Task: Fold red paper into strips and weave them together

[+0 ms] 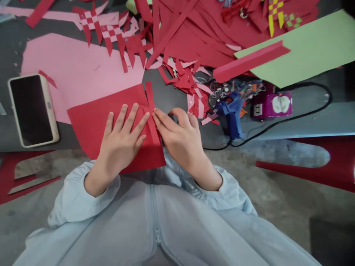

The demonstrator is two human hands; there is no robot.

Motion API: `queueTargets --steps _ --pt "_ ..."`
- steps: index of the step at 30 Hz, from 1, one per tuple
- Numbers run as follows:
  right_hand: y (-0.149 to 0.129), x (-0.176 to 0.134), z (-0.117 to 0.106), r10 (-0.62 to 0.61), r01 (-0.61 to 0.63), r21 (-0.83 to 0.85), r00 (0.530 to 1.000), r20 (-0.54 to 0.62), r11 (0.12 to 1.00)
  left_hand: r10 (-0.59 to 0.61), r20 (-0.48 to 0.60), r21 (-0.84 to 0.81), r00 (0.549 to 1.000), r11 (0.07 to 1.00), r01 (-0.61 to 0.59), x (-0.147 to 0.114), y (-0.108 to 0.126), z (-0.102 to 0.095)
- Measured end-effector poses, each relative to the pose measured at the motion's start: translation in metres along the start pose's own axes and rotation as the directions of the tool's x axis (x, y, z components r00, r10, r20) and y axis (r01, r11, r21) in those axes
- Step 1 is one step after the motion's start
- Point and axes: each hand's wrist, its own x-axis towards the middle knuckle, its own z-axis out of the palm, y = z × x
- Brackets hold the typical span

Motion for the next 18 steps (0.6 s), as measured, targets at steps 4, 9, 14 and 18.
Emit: queueTargets --steps 4,9,14,18 --pt "-0.002 0.001 -0.002 0.028 -0.028 -0.025 0.999 0.018 0.999 -0.023 0.015 0.003 1.0 1.0 0.023 0.001 0.004 -0.003" --pt "0.0 0.004 -0.008 0.054 -0.06 0.048 0.991 0.124 0.997 -0.056 0.128 0.017 0.99 0.998 0.054 0.005 0.008 -0.01" --pt "0.002 0.006 -0.013 0.07 -0.081 0.069 0.986 0.152 0.994 -0.069 0.154 -0.018 0.986 0.997 0.073 0.005 0.009 -0.011" --pt "0.002 0.008 -0.015 0.082 -0.097 0.081 0.982 0.171 0.992 -0.065 0.175 -0.016 0.983 0.998 0.069 0.004 0.008 -0.009"
